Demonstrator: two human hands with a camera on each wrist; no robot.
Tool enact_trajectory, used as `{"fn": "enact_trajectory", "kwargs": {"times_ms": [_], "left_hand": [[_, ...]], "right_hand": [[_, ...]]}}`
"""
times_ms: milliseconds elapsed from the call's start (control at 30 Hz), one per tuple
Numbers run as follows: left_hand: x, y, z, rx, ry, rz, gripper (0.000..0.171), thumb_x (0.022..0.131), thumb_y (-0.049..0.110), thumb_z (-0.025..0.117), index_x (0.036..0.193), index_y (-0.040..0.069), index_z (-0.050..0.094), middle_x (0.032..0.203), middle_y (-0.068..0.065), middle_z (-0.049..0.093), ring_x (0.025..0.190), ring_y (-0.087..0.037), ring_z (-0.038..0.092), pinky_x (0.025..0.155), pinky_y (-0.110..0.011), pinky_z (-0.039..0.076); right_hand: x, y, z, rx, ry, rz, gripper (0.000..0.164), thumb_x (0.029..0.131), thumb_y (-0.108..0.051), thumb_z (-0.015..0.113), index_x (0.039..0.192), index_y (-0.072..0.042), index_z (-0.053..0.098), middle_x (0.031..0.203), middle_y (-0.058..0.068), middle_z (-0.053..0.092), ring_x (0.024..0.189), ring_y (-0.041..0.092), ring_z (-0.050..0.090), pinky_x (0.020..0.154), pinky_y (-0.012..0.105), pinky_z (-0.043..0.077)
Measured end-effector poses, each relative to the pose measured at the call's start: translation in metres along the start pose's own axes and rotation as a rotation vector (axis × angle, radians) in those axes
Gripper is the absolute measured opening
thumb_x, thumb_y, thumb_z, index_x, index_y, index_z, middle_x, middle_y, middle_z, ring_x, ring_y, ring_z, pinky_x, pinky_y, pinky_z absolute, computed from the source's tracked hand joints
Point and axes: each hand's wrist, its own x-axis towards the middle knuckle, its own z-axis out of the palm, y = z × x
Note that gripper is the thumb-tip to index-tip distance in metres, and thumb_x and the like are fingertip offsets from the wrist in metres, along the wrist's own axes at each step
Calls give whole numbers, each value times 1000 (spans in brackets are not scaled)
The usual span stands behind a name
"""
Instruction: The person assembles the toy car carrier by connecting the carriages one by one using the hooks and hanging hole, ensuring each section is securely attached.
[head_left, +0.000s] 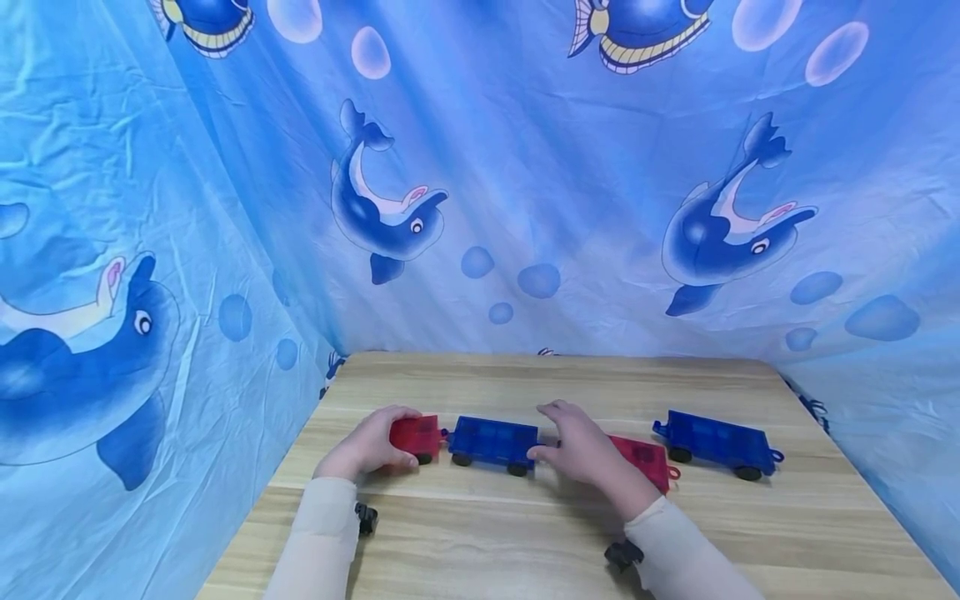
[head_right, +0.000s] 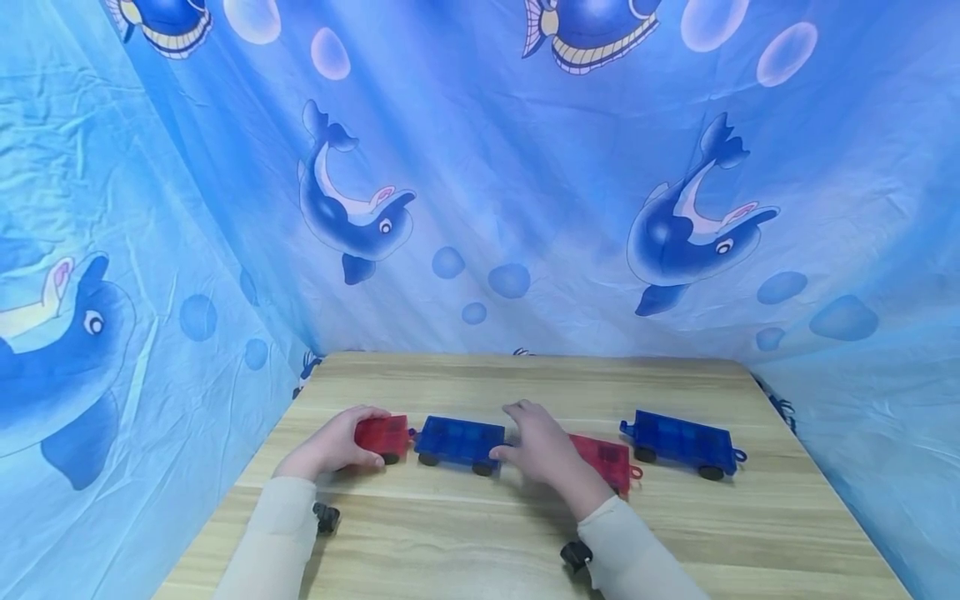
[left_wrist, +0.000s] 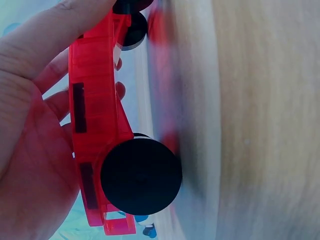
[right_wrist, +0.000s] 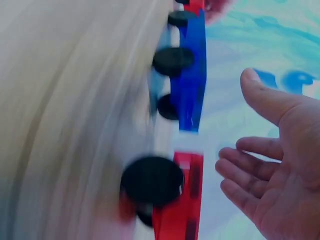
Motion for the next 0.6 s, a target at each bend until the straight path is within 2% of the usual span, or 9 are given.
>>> {"fn": "enact_trajectory", "kwargs": {"times_ms": [167,433,600], "left_hand": [[-1,-4,-1,18,6,2,83,68,21,101,141,20,64,137,-5,63,117,-27,61,100,-51,52],[-5,-8,-5,19,3,3,82,69,25,101,141,20,63,138,-5,62,118,-28,60,98,-52,54],[-8,-6,-4,39,13,-16,84,70,28,100,144,21,62,138,-5,61,118,-28,59,96,-51,55]], "right_hand": [[-15,22,-15,2,12,2,76,88,-44,85,152,-14,56,151,12,54,142,36,49,113,58,42],[-37,49,-28,-48,20,45,77,86,-48,86,151,-18,57,151,9,55,139,39,51,107,63,46],[-47,59,-38,-84,18,50,79,85,-47,86,151,-14,57,152,14,54,141,44,47,108,69,41]]}}
